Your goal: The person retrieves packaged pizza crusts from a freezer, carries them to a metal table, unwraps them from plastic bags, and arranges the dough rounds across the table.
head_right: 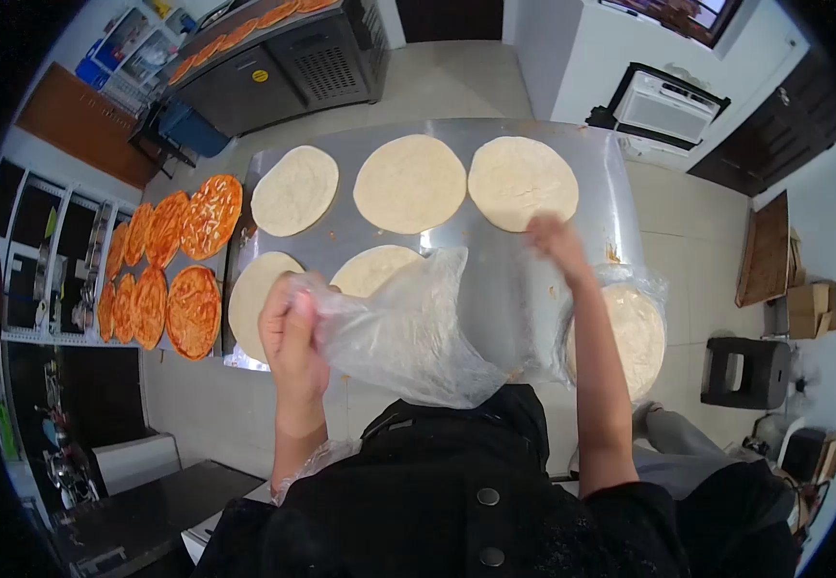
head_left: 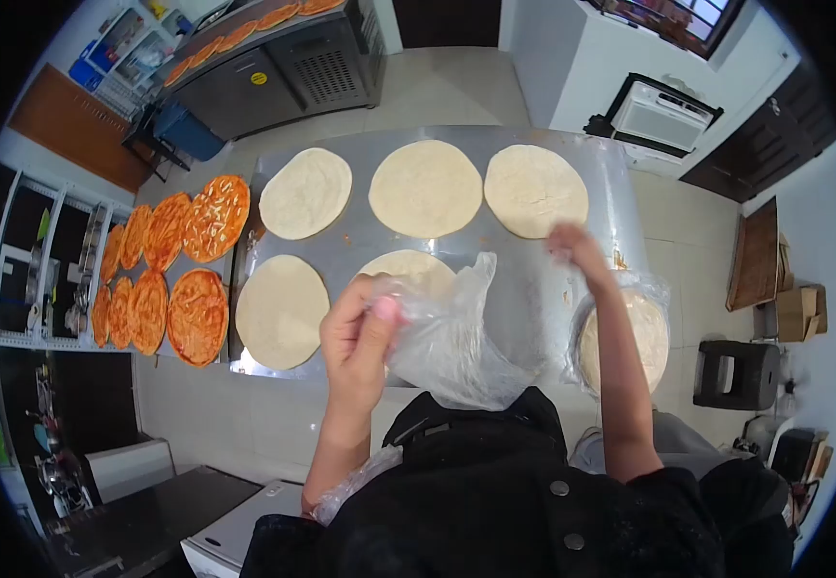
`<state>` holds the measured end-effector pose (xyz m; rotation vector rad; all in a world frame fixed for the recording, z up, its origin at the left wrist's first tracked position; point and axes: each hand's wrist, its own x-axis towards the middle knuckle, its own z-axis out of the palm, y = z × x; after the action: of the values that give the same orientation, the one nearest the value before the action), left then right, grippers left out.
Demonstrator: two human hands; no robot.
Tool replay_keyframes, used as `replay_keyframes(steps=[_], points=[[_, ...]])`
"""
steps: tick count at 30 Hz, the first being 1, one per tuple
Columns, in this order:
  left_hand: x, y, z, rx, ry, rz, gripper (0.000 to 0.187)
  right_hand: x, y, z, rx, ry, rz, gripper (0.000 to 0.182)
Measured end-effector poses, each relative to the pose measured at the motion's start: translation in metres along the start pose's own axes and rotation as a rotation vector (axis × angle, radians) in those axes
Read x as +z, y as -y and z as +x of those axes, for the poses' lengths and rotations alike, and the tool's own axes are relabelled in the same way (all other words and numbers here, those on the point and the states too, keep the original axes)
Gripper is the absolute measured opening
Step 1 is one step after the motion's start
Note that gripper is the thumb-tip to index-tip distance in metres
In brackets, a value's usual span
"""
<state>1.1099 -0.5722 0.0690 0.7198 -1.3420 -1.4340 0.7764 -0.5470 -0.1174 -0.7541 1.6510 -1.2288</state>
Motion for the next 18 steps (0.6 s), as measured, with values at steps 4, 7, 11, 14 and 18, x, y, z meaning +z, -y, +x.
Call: replay_keyframes(steps=[4,7,11,14,18], points=[[0.02,0.001,0.01,0.057,-0.155,-0.157,0.016,0.052,-0.005,-0.087,0.401,0.601,0.121,0.051],[0.026,0.003,0.013,0.047,-0.157,-0.174,0.016,0.059,0.009,-0.115,0.255,0.567,0.369,0.051],[0.034,0.001,0.01,0.076,-0.058,-0.209,0.014,0.036,0.043,-0.117,0.161,0.411,0.499,0.049],[0.043,-0.002,0.021,0.246,-0.074,0.234,0.017,0.029,0.074,-0.129,0.003,0.267,0.668,0.042],[0.046,-0.018,0.023,0.73,-0.28,1.039,0.029,0.05,0.114,-0.155,-0.308,-0.071,0.649,0.034]])
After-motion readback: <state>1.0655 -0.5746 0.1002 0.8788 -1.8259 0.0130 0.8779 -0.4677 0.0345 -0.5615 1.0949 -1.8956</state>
